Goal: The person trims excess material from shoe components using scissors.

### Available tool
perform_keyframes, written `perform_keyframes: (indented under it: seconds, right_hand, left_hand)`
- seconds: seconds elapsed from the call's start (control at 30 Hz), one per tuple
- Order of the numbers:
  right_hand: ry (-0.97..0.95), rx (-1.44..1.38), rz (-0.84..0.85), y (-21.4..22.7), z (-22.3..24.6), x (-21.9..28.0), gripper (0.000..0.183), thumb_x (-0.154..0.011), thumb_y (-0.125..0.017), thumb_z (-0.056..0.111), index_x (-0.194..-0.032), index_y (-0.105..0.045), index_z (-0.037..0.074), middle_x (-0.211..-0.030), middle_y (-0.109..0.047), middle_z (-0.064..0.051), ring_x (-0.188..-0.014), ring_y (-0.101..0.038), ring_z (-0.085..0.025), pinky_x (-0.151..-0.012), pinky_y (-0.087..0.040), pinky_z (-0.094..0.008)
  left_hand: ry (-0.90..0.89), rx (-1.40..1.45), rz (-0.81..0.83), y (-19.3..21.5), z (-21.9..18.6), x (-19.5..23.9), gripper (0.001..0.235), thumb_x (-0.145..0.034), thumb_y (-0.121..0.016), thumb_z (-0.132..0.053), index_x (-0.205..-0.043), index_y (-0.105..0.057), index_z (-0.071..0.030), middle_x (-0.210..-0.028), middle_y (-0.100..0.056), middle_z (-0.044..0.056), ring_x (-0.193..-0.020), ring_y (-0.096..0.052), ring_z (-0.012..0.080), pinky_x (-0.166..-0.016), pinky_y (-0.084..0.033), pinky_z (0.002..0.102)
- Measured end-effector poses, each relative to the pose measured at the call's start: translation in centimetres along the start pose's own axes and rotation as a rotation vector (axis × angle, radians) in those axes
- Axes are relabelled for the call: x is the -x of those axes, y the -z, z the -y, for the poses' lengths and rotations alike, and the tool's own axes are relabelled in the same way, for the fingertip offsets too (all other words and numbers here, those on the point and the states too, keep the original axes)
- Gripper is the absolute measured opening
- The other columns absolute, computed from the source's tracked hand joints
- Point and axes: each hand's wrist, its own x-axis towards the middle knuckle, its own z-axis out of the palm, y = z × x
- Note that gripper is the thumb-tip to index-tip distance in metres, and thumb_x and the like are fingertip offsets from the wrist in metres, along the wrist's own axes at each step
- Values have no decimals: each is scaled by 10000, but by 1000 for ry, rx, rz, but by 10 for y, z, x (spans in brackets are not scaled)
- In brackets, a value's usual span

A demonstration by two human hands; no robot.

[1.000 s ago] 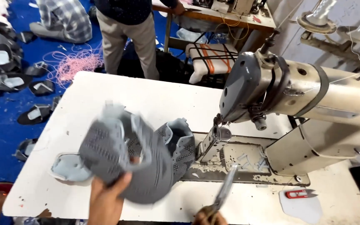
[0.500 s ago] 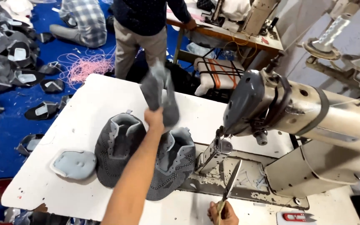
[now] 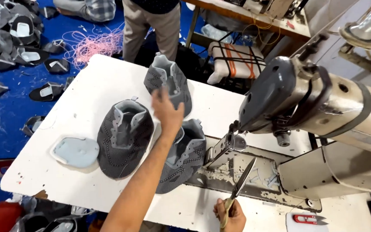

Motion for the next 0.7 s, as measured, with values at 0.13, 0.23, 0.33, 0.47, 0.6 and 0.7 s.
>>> perform_keyframes:
  seconds: [0.13,0.23,0.33,0.47,0.6,0.7]
  right_hand:
    - [88,-66,21,-2,3,8,215,-870,-764,132,-829,-633,-34,-656,-659,-117,-579,-631,-168,-541,-495,-294]
    - [131,-100,42,-1,10,17,233,-889,-762,158,-848,-632,-31,-682,-656,-96,-594,-621,-153,-553,-492,-281]
    - [146,-79,35,-4,23,24,234,-905,-751,173,-856,-633,-23,-692,-667,-95,-605,-625,-148,-564,-506,-275]
    - [149,-76,26,-5,32,28,221,-898,-747,188,-875,-638,-3,-710,-677,-82,-613,-632,-132,-553,-491,-257]
    - [196,-69,90,-3,30,28,249,-925,-754,204,-879,-638,-11,-698,-665,-89,-584,-568,-123,-523,-413,-246]
    - [181,-94,102,-2,30,27,232,-927,-753,199,-897,-627,6,-707,-662,-76,-587,-560,-110,-524,-399,-234]
  left_hand:
    - [-290,-261,461,1,7,-16,538,-863,-686,-400,-1324,-654,-124,-1496,-455,151,-1417,-313,411,-1111,-264,694]
    - [-196,-452,684,-6,18,-33,537,-952,-597,-528,-1213,-723,-77,-1405,-553,153,-1356,-425,393,-1119,-276,670]
    - [-245,-488,719,21,-3,-20,592,-1044,-529,-562,-1120,-743,-15,-1261,-663,174,-1268,-573,354,-1125,-382,576]
    - [-654,53,330,92,-3,51,268,-982,-642,-257,-1094,-713,-24,-1186,-675,160,-1147,-614,374,-997,-466,506]
    - [-597,44,388,177,34,102,158,-908,-721,-134,-1048,-728,-61,-1112,-697,123,-1066,-652,327,-908,-503,434]
    - [-642,-116,312,233,78,102,111,-878,-768,-141,-978,-742,-104,-983,-728,80,-987,-677,279,-933,-514,434]
